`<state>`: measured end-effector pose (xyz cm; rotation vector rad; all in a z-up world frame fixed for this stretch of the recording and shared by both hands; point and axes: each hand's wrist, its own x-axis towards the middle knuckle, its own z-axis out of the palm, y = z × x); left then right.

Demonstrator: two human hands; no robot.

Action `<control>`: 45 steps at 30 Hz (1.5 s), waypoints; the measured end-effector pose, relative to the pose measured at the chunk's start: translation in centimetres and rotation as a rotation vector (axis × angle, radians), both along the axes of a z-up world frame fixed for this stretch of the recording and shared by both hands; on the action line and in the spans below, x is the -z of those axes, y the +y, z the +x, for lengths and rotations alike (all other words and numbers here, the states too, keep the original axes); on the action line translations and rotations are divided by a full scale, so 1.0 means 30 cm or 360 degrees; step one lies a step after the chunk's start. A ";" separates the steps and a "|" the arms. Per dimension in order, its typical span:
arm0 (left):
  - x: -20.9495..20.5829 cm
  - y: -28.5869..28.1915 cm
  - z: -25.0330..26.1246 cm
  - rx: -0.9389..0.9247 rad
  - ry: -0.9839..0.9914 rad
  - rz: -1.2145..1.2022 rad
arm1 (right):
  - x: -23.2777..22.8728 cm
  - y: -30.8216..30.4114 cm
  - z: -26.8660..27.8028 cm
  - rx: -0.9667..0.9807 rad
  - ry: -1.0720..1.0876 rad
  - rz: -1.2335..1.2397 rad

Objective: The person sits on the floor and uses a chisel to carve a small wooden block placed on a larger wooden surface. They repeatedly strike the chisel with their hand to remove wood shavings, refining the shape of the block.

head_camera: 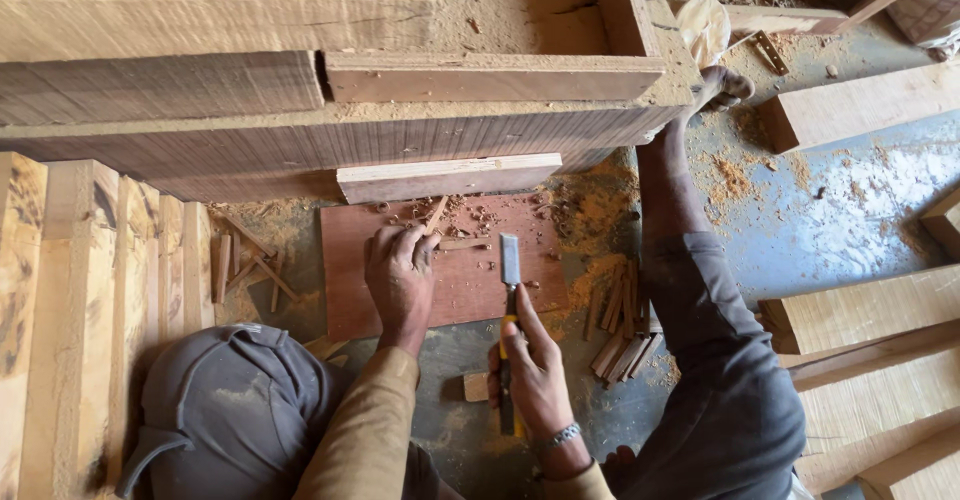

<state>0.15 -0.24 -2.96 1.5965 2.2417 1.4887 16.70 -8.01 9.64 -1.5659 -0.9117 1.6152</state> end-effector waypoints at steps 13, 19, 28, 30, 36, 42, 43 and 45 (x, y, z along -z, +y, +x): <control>0.017 0.005 0.019 0.0174 -0.0107 -0.0451 | 0.007 0.015 -0.003 -0.0232 -0.0066 -0.0096; -0.008 -0.008 0.015 0.0161 0.0042 -0.0188 | -0.014 -0.005 -0.037 -0.0336 -0.0032 -0.0146; -0.024 0.015 0.000 0.0172 0.0002 -0.0156 | -0.009 0.010 -0.108 -0.0388 -0.0203 -0.0202; -0.034 0.005 0.003 0.0151 -0.0014 -0.0246 | -0.012 -0.001 -0.103 -0.0397 -0.0178 -0.0196; -0.049 0.012 0.003 0.0131 -0.0011 -0.0344 | 0.020 -0.020 -0.110 -0.0328 -0.0179 -0.0249; -0.068 0.004 0.007 0.0120 -0.0061 -0.0352 | 0.055 -0.034 -0.112 -0.0286 -0.0177 -0.0224; -0.068 0.006 0.004 0.0124 -0.0062 -0.0330 | 0.059 -0.034 -0.115 -0.0283 -0.0182 -0.0219; -0.068 0.005 0.006 0.0120 -0.0070 -0.0322 | 0.058 -0.034 -0.120 -0.0281 -0.0188 -0.0227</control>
